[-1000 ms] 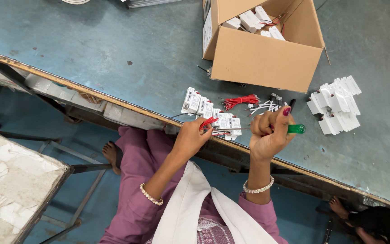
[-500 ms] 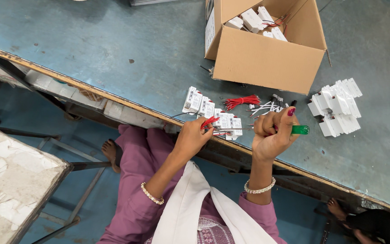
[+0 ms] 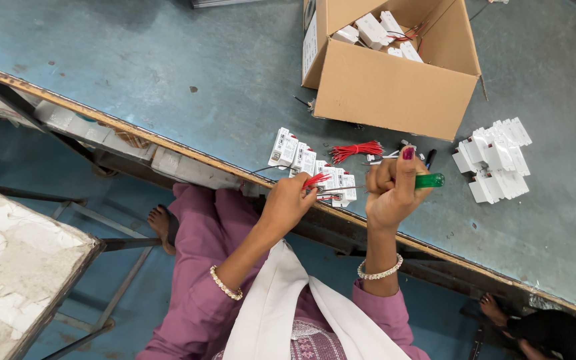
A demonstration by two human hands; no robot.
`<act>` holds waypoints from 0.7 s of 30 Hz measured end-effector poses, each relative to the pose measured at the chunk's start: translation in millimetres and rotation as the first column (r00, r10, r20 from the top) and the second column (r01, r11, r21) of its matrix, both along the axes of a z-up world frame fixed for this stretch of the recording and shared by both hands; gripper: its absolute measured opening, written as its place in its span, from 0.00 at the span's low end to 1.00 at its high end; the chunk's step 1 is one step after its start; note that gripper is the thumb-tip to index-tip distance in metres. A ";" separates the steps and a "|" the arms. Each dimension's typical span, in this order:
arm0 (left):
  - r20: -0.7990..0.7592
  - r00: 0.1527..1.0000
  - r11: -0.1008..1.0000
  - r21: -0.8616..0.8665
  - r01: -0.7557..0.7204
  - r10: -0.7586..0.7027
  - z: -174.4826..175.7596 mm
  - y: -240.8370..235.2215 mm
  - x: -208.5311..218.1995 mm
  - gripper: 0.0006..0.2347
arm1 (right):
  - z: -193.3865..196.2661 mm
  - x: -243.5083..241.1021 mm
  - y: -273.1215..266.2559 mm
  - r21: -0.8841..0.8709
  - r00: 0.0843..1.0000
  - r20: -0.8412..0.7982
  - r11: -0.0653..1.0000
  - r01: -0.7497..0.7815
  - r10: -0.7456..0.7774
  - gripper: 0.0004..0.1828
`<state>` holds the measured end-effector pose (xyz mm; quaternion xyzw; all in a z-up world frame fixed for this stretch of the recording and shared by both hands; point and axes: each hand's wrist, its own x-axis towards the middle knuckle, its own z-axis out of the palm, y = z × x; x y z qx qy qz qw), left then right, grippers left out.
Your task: The person assembles small white electrical components by inserting red and white wires into terminals and tightening them with a screwdriver. The person handles multiple units one at a time, placing finished units into a cardboard box.
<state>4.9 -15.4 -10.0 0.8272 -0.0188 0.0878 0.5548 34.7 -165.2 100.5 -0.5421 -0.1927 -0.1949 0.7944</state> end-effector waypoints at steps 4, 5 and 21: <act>0.014 1.000 1.000 -0.016 -0.005 0.005 -2.5 -4.8 -3.6 0.08 | 0.4 -0.3 1.4 0.014 1.000 -0.004 1.000 -0.010 0.010 0.25; 0.026 1.000 1.000 -0.020 -0.016 0.016 -3.0 -6.0 -3.7 0.08 | 1.1 0.2 1.7 0.013 1.000 -0.006 1.000 -0.008 0.009 0.25; 0.124 0.983 0.975 0.159 -0.154 0.135 30.1 56.6 -5.5 0.07 | 12.3 7.6 21.6 0.154 1.000 0.022 0.988 -0.014 0.011 0.26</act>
